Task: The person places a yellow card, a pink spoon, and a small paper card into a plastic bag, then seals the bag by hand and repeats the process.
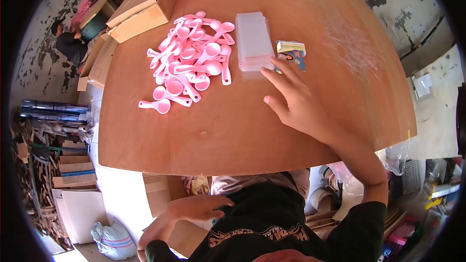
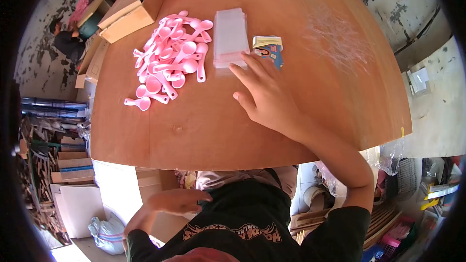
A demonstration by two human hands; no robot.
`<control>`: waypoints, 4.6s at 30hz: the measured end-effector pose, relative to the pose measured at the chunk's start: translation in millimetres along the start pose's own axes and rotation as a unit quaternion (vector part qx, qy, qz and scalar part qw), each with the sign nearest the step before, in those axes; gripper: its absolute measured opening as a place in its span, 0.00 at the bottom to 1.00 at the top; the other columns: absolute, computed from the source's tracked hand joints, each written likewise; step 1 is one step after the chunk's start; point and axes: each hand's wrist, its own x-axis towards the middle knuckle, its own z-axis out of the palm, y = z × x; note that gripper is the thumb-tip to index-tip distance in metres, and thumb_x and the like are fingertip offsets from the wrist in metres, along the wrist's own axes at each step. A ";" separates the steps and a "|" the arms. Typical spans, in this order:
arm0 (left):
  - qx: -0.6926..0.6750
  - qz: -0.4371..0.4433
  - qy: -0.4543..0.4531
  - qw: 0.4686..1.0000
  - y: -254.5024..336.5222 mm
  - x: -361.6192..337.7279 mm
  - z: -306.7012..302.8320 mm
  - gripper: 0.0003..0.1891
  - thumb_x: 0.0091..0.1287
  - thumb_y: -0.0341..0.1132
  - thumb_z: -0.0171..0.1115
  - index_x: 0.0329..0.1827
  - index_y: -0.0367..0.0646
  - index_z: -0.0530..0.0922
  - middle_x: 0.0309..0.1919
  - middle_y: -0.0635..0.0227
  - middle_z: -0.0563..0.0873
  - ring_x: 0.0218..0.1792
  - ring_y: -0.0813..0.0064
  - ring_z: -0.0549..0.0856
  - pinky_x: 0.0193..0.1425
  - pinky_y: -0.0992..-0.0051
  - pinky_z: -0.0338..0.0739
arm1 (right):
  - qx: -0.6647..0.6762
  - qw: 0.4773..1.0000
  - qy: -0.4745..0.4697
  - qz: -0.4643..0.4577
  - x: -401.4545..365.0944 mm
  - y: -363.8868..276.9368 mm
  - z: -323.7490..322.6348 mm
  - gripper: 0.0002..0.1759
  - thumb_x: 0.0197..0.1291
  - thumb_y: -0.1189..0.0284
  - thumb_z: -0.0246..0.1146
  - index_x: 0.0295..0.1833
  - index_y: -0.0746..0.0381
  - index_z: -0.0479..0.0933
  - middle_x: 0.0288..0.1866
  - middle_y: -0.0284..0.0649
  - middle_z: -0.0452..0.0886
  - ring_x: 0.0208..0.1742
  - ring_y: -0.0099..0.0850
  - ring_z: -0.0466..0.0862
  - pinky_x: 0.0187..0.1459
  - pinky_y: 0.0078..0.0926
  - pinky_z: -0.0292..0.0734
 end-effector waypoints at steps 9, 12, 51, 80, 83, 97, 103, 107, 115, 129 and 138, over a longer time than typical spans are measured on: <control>0.177 0.308 0.208 0.911 91.8 28.8 -123.6 0.14 0.63 0.26 0.64 0.52 0.41 0.81 0.46 0.62 0.85 0.45 0.60 0.85 0.48 0.66 0.81 | -0.209 0.973 -0.077 -0.065 14.9 17.5 37.4 0.33 0.66 0.52 0.56 0.66 0.66 0.71 0.68 0.53 0.72 0.75 0.47 0.63 0.71 0.67 0.42; 0.189 0.321 0.360 0.855 85.8 71.7 -165.6 0.17 0.60 0.21 0.63 0.52 0.40 0.79 0.44 0.59 0.85 0.41 0.63 0.86 0.42 0.71 0.81 | -0.214 0.974 -0.059 -0.050 14.7 17.9 38.3 0.32 0.66 0.54 0.56 0.65 0.68 0.71 0.68 0.51 0.72 0.74 0.45 0.65 0.71 0.68 0.41; 0.155 0.369 0.534 0.745 65.0 146.6 -220.6 0.23 0.53 0.19 0.68 0.54 0.37 0.75 0.52 0.58 0.80 0.52 0.60 0.80 0.57 0.66 0.74 | -0.012 0.991 0.134 -0.017 30.2 42.2 23.0 0.05 0.52 0.77 0.70 0.35 0.57 0.82 0.35 0.32 0.83 0.40 0.32 0.81 0.53 0.36 0.67; 0.111 0.339 0.503 0.787 54.5 155.3 -222.9 0.06 0.62 0.19 0.63 0.41 0.36 0.81 0.43 0.61 0.85 0.41 0.73 0.85 0.39 0.77 0.79 | 0.042 0.988 0.151 -0.012 30.1 38.4 18.5 0.08 0.56 0.79 0.66 0.42 0.61 0.84 0.35 0.38 0.85 0.39 0.35 0.82 0.45 0.36 0.72; 0.082 0.324 0.504 0.796 53.6 151.9 -222.3 0.04 0.65 0.20 0.62 0.40 0.35 0.80 0.39 0.62 0.86 0.37 0.76 0.85 0.37 0.79 0.78 | 0.051 0.990 0.101 0.079 34.4 32.5 -3.3 0.07 0.57 0.75 0.67 0.42 0.62 0.84 0.35 0.41 0.85 0.42 0.37 0.83 0.45 0.37 0.74; -0.115 0.323 0.483 0.806 53.4 153.5 -222.2 0.14 0.70 0.22 0.59 0.57 0.36 0.72 0.37 0.64 0.87 0.38 0.82 0.85 0.40 0.80 0.78 | -0.068 0.988 -0.089 0.103 28.6 50.0 -28.4 0.10 0.50 0.75 0.70 0.40 0.61 0.85 0.44 0.41 0.85 0.40 0.43 0.84 0.43 0.38 0.78; -0.110 0.325 0.496 0.798 55.7 150.8 -221.2 0.19 0.69 0.22 0.60 0.62 0.36 0.70 0.40 0.61 0.88 0.42 0.79 0.86 0.48 0.77 0.81 | -0.002 0.984 0.076 0.160 26.8 45.0 -25.0 0.04 0.56 0.79 0.65 0.38 0.65 0.81 0.35 0.45 0.85 0.35 0.36 0.85 0.36 0.28 0.77; -0.090 0.286 0.507 0.808 55.5 150.6 -221.1 0.20 0.68 0.21 0.61 0.62 0.36 0.70 0.39 0.62 0.89 0.40 0.80 0.86 0.44 0.79 0.81 | 0.002 0.966 0.249 0.063 26.4 46.7 -28.4 0.03 0.62 0.78 0.64 0.38 0.67 0.79 0.35 0.42 0.85 0.35 0.28 0.83 0.37 0.23 0.76; 0.034 0.303 0.483 0.821 54.2 150.2 -216.5 0.22 0.66 0.20 0.62 0.63 0.37 0.71 0.40 0.63 0.90 0.42 0.79 0.88 0.45 0.79 0.83 | 0.181 0.951 0.236 0.085 16.7 43.0 -11.1 0.08 0.64 0.75 0.67 0.43 0.70 0.81 0.39 0.40 0.85 0.40 0.24 0.82 0.43 0.21 0.76; 0.091 0.319 0.513 0.792 59.3 144.8 -210.6 0.30 0.62 0.22 0.66 0.68 0.45 0.69 0.38 0.61 0.89 0.41 0.70 0.89 0.35 0.75 0.82 | 0.085 0.979 0.181 0.042 26.6 39.0 -19.3 0.06 0.62 0.77 0.67 0.42 0.69 0.82 0.35 0.42 0.86 0.37 0.28 0.83 0.41 0.23 0.76; 0.144 0.399 0.499 0.756 54.7 150.8 -214.3 0.30 0.63 0.22 0.66 0.69 0.45 0.67 0.38 0.62 0.89 0.38 0.72 0.88 0.29 0.79 0.79 | 0.068 0.975 0.208 0.035 25.9 39.2 -17.4 0.04 0.62 0.78 0.66 0.39 0.69 0.82 0.34 0.43 0.86 0.34 0.29 0.83 0.37 0.24 0.76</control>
